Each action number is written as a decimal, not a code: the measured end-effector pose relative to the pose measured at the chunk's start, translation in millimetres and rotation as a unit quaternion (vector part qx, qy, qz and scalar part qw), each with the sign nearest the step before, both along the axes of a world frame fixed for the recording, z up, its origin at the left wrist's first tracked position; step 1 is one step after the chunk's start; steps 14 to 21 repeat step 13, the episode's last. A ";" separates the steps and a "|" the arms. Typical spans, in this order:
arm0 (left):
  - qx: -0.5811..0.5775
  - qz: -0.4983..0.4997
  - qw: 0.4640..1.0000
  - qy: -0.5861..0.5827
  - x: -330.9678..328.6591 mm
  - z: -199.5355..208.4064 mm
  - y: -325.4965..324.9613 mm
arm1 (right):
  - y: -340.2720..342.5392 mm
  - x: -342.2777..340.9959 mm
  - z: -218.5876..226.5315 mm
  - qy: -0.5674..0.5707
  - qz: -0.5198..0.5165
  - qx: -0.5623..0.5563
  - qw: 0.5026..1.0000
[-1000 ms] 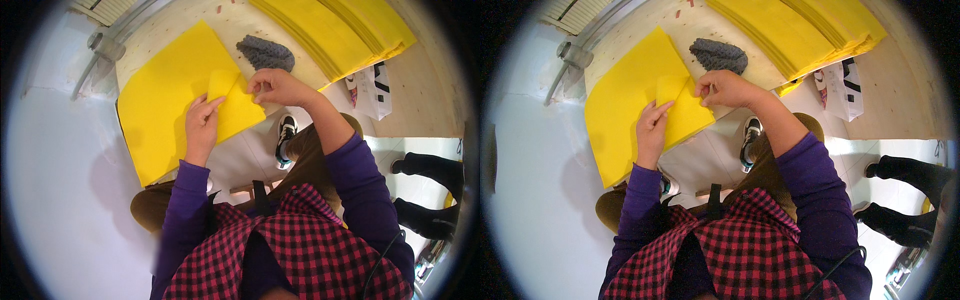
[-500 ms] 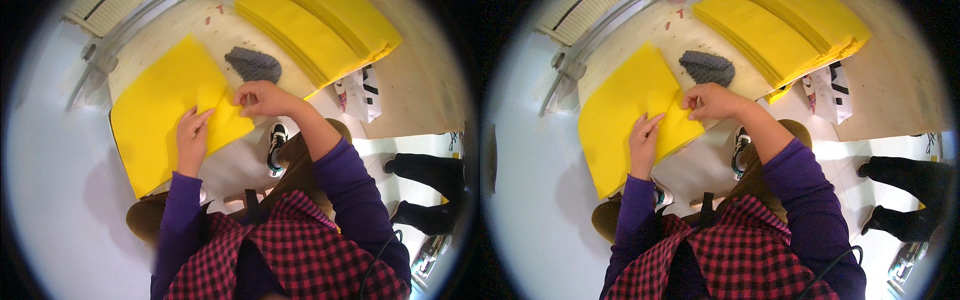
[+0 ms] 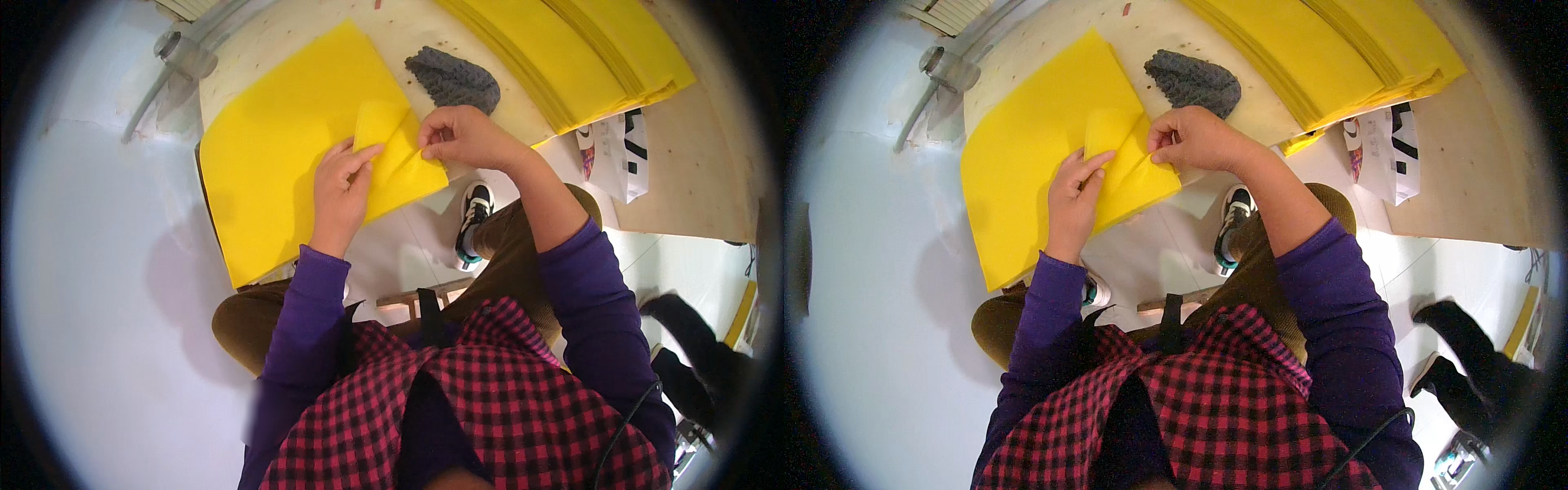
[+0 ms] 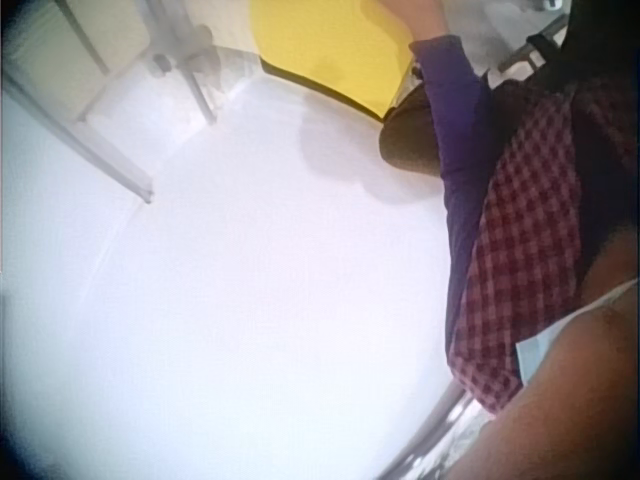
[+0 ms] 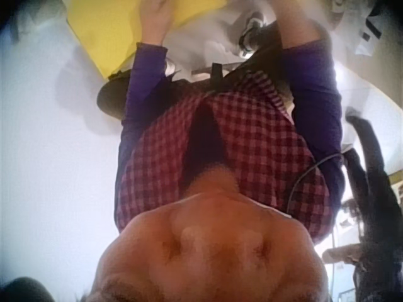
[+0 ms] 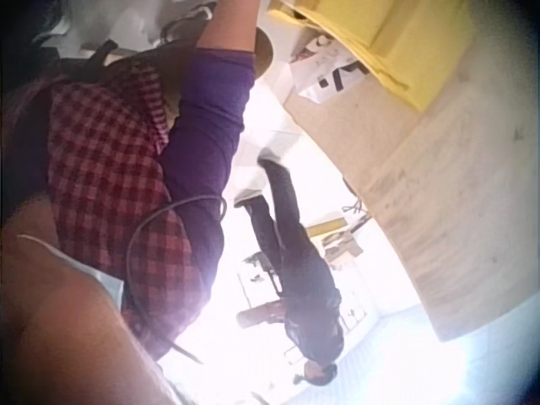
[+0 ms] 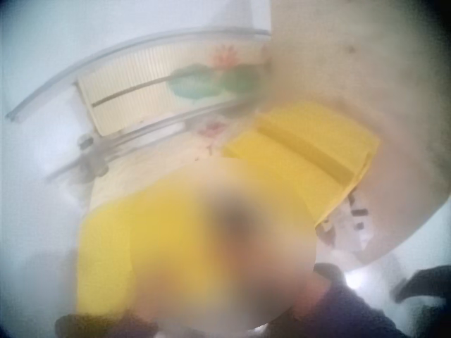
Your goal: The person repeatedly folds yellow fabric sheets on a low table, aligning edges and pressing folds flat. They stack completed folds to the side and continue with additional sheets throughout the clip.
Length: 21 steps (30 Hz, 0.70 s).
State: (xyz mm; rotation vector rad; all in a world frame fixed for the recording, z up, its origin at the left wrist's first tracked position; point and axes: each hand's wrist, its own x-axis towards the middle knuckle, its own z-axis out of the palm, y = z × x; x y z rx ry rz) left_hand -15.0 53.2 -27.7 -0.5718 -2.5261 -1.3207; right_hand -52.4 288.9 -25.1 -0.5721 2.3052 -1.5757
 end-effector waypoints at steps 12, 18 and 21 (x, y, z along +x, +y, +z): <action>-0.022 -0.036 0.999 -0.011 0.4 8.0 -4.1 | -10.5 -7.7 11.5 0.075 -0.020 0.001 0.997; -0.029 -0.037 0.999 -0.010 1.0 9.2 -3.5 | -10.7 -7.1 14.5 0.067 -0.027 0.014 0.997; -0.029 -0.037 0.999 -0.010 1.0 9.2 -3.5 | -10.7 -7.1 14.5 0.067 -0.027 0.014 0.997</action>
